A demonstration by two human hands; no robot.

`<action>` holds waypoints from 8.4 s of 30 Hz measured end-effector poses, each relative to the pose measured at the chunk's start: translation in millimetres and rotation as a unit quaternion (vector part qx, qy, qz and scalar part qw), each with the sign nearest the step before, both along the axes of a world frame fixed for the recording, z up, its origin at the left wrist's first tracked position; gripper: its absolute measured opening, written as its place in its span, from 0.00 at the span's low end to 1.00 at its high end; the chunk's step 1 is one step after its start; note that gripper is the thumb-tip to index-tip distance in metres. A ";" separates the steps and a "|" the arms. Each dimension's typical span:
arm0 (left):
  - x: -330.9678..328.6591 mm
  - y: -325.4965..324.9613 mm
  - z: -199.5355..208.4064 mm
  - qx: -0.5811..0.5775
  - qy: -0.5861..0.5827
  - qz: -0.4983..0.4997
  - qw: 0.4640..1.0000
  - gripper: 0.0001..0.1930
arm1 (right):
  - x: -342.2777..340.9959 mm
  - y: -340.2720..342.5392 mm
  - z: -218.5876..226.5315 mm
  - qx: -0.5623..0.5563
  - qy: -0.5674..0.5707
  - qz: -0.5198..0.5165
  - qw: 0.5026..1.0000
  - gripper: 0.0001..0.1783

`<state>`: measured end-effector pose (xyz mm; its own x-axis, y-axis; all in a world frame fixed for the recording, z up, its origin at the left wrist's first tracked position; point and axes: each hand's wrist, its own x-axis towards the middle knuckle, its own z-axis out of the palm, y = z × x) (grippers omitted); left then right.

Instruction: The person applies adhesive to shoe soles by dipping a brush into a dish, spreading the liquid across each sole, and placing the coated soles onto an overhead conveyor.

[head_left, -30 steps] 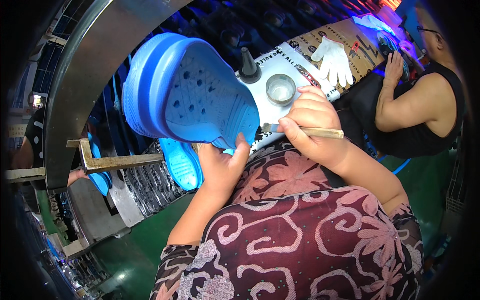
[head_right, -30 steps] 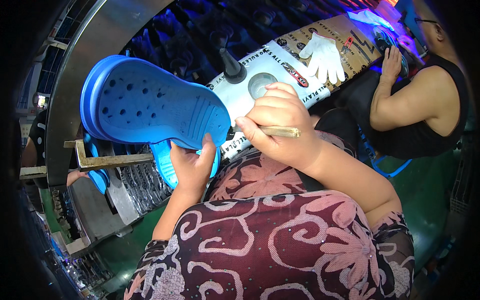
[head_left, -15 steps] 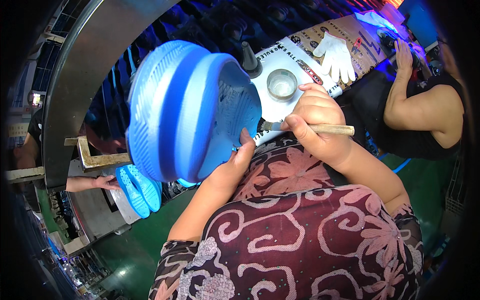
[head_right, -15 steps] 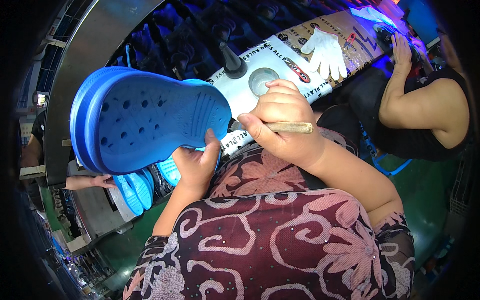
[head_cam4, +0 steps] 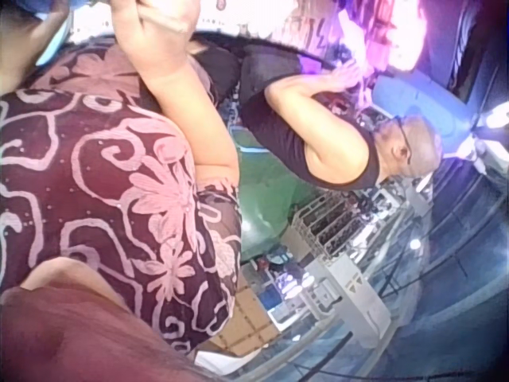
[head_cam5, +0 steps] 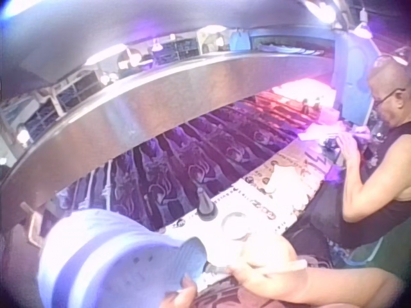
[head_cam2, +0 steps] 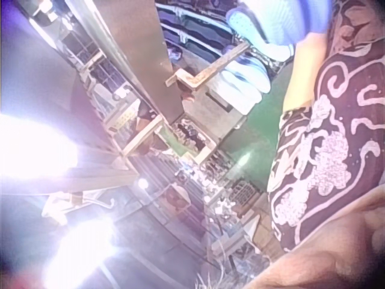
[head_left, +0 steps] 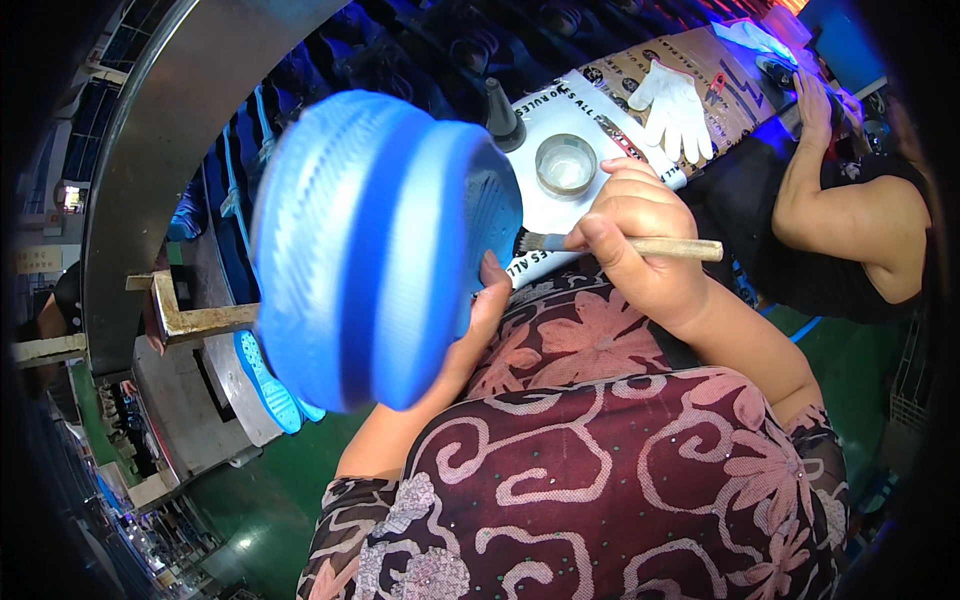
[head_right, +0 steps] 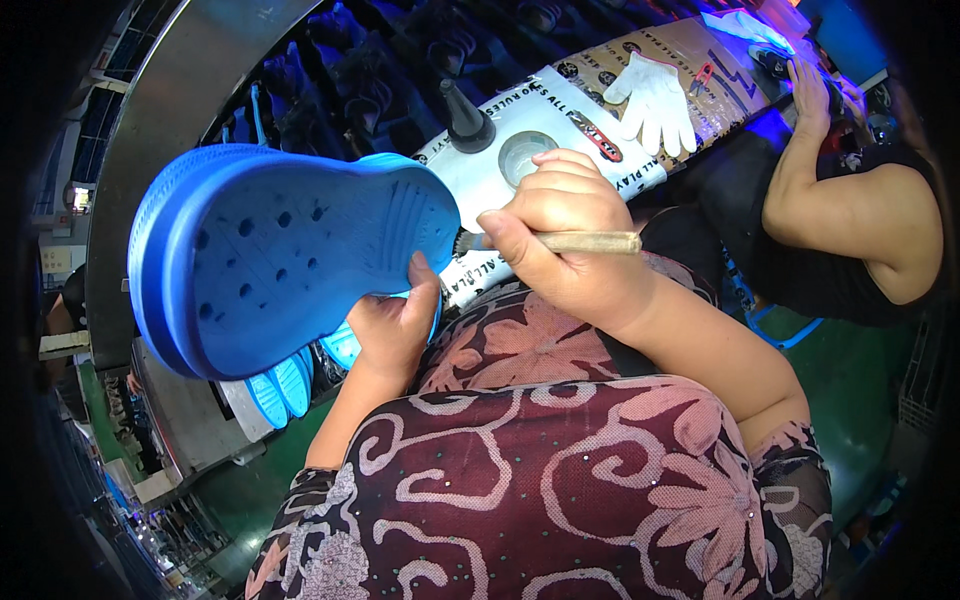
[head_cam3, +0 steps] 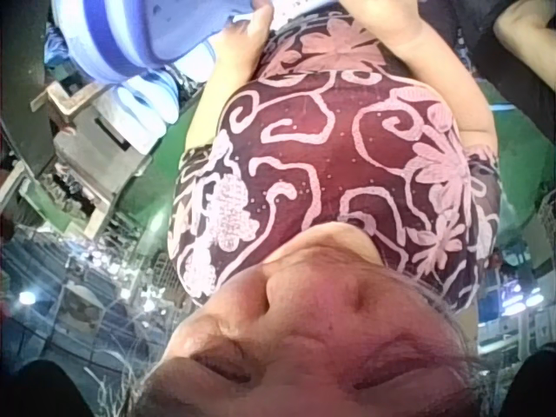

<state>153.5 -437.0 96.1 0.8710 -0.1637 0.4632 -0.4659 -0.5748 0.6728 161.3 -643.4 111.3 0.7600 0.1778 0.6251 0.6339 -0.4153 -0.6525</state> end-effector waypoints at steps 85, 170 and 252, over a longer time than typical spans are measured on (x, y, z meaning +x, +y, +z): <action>6.1 2.8 -9.6 -0.275 0.225 -0.025 0.934 0.11 | -1.5 -7.3 9.8 0.054 0.043 0.005 0.998 0.15; 50.9 -39.7 146.9 -0.255 0.502 -0.359 0.745 0.42 | -19.1 -80.6 -16.3 0.136 0.110 -0.148 0.973 0.13; 2.9 -7.0 -15.0 -0.216 0.058 -0.032 0.974 0.12 | -3.5 -1.1 5.7 -0.041 0.016 0.021 0.999 0.09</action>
<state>156.4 -444.0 81.1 0.9161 -0.0303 0.3997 -0.3975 -0.1989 0.8958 157.8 -644.5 117.0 0.7701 0.2591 0.5830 0.6313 -0.4417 -0.6375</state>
